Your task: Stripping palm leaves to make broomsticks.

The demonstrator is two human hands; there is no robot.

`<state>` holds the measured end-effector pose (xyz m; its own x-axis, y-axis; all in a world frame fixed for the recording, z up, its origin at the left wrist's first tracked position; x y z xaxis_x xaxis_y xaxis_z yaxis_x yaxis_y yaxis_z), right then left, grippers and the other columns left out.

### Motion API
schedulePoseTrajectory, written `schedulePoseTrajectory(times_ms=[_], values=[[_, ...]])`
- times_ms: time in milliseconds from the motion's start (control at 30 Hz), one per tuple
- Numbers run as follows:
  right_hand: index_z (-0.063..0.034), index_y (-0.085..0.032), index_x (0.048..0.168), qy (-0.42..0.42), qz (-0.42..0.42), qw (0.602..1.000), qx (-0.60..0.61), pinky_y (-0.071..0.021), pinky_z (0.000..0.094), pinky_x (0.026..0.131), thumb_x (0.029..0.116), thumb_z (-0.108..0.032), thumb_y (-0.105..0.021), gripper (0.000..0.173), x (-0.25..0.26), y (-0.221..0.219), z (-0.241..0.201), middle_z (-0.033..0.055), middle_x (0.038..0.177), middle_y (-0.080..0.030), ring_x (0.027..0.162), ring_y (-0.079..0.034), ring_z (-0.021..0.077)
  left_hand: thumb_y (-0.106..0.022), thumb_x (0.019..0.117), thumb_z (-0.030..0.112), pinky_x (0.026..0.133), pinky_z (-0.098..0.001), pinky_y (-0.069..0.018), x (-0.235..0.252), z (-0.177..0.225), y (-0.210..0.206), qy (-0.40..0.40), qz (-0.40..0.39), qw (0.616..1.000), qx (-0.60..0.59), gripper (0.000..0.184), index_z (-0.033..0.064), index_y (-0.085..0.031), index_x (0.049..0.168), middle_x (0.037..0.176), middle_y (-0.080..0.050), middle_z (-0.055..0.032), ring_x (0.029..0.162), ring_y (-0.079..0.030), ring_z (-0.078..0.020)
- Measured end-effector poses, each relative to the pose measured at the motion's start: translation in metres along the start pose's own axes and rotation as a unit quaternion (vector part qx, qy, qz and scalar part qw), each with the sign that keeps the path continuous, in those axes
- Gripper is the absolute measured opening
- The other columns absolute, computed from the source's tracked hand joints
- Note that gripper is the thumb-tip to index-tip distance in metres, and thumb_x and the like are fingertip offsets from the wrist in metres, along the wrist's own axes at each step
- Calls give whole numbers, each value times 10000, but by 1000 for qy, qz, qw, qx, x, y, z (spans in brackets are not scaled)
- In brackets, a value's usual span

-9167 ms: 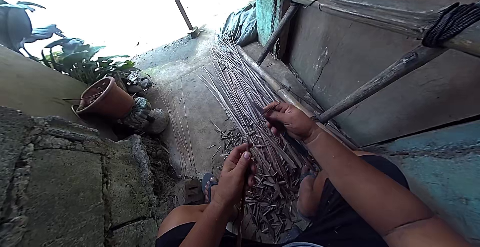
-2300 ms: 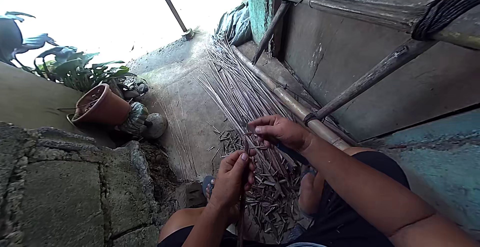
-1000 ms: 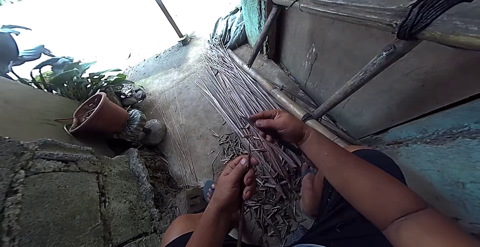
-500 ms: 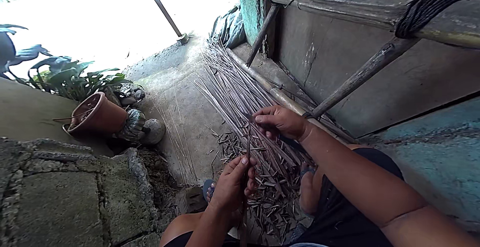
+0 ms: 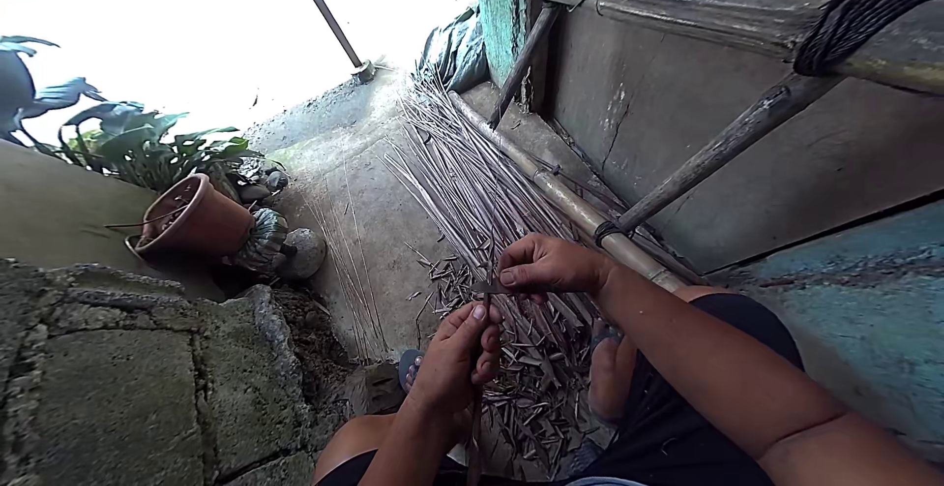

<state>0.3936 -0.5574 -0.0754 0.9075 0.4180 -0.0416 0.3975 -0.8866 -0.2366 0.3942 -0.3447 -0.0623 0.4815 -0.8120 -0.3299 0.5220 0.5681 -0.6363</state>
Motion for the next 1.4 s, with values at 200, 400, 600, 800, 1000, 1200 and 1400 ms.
schedulePoseTrajectory(times_ms=[200,400,600,800,1000,1200,1400], values=[[-59,-686,907,-3,131,991,-6,-508,207,511,1017,-196,-600,196,0,17,-5,-5,702,-656,545,-593,57,-440,1101,241,434,-169,-451,-3,1,1,-3,2,1000,13,273,42,-625,1068,668,-549,8,471,-514,-37],[0,-617,997,-25,340,937,70,-527,208,489,1077,-105,-507,172,-4,38,-13,66,710,-656,503,-593,90,-447,1095,206,437,-183,-469,-5,-3,2,-24,24,998,55,286,2,-637,1158,684,-586,-19,473,-532,-52],[-15,-665,1195,-55,161,984,60,-541,223,509,1044,-123,-557,215,-7,16,-14,45,770,-670,542,-603,78,-472,1083,149,463,-231,-522,-1,2,3,-80,57,989,106,373,-26,-523,1409,783,-639,-97,527,-592,-112],[-15,-669,1232,-61,216,971,86,-530,218,528,1050,-128,-544,248,-3,8,-7,32,776,-663,563,-597,81,-446,1093,151,450,-223,-511,0,3,1,-103,74,984,128,370,-37,-534,1400,788,-642,-96,514,-578,-103],[-30,-636,1280,-24,189,977,98,-534,220,517,1047,-125,-536,271,-6,11,-14,45,795,-666,571,-609,83,-449,1091,154,438,-210,-495,2,6,3,-106,83,981,140,370,-33,-544,1396,777,-640,-87,496,-559,-87],[-27,-679,1250,-48,74,992,85,-550,231,532,1040,-160,-576,269,0,-12,2,37,826,-697,589,-629,86,-457,1089,137,435,-212,-487,2,3,3,-104,89,980,147,349,-48,-567,1363,775,-649,-99,488,-553,-90],[-28,-678,1247,-39,108,989,93,-548,230,533,1034,-149,-581,263,-1,-5,-3,33,798,-684,585,-627,88,-462,1087,143,436,-208,-487,2,3,1,-95,82,979,160,373,-55,-553,1389,766,-633,-80,489,-544,-82]])
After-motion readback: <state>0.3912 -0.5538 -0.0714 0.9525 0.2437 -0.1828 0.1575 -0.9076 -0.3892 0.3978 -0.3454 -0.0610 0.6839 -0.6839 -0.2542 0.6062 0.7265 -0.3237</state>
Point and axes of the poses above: each hand's wrist, its own x-axis towards the middle knuckle, its own y-axis out of the back of the hand, z = x × y, the point moved 3 cm from there along x, towards the middle knuckle
